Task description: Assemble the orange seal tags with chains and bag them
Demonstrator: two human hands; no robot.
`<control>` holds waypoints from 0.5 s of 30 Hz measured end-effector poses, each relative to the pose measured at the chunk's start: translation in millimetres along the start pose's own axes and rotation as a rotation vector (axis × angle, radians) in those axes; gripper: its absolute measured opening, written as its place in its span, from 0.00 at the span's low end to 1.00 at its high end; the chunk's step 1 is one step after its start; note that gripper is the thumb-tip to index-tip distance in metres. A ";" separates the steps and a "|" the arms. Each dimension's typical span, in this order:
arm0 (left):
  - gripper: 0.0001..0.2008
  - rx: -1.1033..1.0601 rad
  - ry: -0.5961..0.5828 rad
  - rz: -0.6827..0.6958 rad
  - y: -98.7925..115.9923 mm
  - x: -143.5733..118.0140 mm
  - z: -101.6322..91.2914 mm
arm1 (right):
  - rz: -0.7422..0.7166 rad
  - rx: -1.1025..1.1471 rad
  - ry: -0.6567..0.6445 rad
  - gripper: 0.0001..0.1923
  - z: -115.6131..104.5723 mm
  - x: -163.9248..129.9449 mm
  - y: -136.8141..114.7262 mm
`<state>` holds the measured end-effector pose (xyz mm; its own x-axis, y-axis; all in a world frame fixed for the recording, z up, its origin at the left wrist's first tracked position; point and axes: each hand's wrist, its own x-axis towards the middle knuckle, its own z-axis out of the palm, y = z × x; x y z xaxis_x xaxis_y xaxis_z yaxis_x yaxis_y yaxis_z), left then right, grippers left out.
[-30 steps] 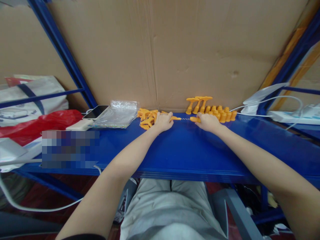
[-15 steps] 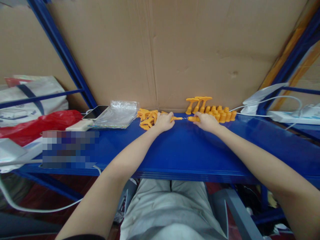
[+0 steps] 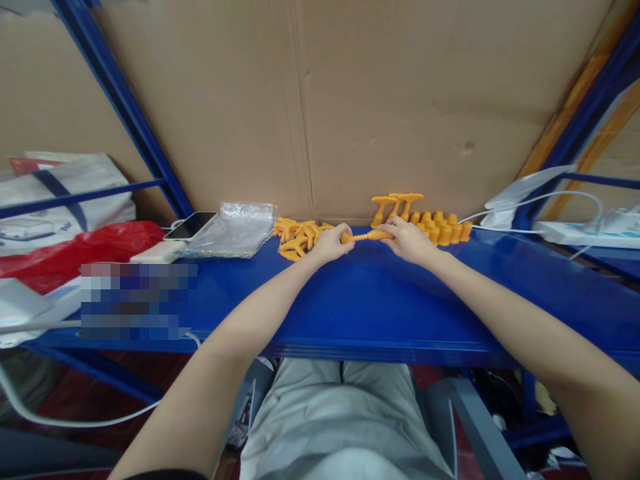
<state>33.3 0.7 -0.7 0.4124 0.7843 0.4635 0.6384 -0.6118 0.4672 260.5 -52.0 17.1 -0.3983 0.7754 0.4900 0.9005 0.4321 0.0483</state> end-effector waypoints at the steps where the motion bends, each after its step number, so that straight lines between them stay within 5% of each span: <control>1: 0.10 -0.037 0.004 -0.025 0.4 0.3 0.4 | -0.001 0.020 0.000 0.22 1.1 0.3 1.6; 7: 0.08 -0.151 0.001 -0.103 5.5 0.2 2.4 | 0.000 0.078 0.008 0.23 7.9 1.5 7.9; 15: 0.09 -0.040 0.005 -0.111 6.3 0.2 1.7 | -0.037 0.190 0.008 0.23 15.8 3.9 17.9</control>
<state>38.4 -2.8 1.1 0.3375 0.8470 0.4107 0.6533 -0.5248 0.5456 272.3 -34.0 6.2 -0.4285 0.7539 0.4981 0.8358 0.5401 -0.0984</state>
